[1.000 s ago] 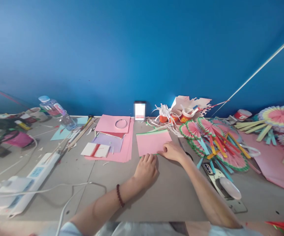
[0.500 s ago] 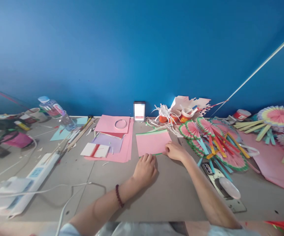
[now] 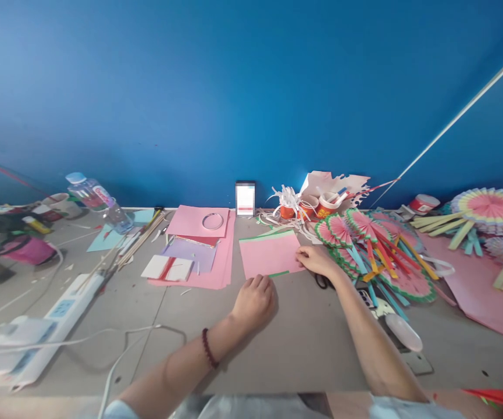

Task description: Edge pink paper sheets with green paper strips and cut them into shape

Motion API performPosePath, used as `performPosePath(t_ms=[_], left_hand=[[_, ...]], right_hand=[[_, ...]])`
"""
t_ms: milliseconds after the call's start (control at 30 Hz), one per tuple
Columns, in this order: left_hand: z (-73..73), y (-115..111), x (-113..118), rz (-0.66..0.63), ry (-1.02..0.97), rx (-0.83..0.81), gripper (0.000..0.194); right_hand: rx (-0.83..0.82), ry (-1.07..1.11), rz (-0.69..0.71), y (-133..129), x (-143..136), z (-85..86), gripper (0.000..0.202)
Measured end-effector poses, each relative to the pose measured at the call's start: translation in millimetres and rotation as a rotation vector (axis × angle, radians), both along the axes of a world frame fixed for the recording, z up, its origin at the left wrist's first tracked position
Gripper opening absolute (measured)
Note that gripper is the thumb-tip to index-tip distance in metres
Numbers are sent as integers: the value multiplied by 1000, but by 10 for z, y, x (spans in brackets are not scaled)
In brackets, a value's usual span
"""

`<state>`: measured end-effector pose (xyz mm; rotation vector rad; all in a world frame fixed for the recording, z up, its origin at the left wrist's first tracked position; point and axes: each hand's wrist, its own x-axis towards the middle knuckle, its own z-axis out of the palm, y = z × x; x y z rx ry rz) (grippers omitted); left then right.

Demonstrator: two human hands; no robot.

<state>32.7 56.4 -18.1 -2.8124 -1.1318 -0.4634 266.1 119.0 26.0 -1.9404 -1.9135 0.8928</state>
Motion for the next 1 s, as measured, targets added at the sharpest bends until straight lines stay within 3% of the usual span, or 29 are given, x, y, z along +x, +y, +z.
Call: performPosePath(t_ms=[333,533,700,1000], left_hand=[[-53,-38,-28,1,26,62,11],[15,-75,-37,5,-8,94,13],[34,-92,-40,26,-21,101,15],[-34,-69,-23,17,-88,215,25]], right_hand=[[470,-23,-317,177,231,-245,19],[524,61,-143,274,109,-333,22],[477,-29,53,507,-138,-268,30],[444,-242,-5,971,-401,-36,29]])
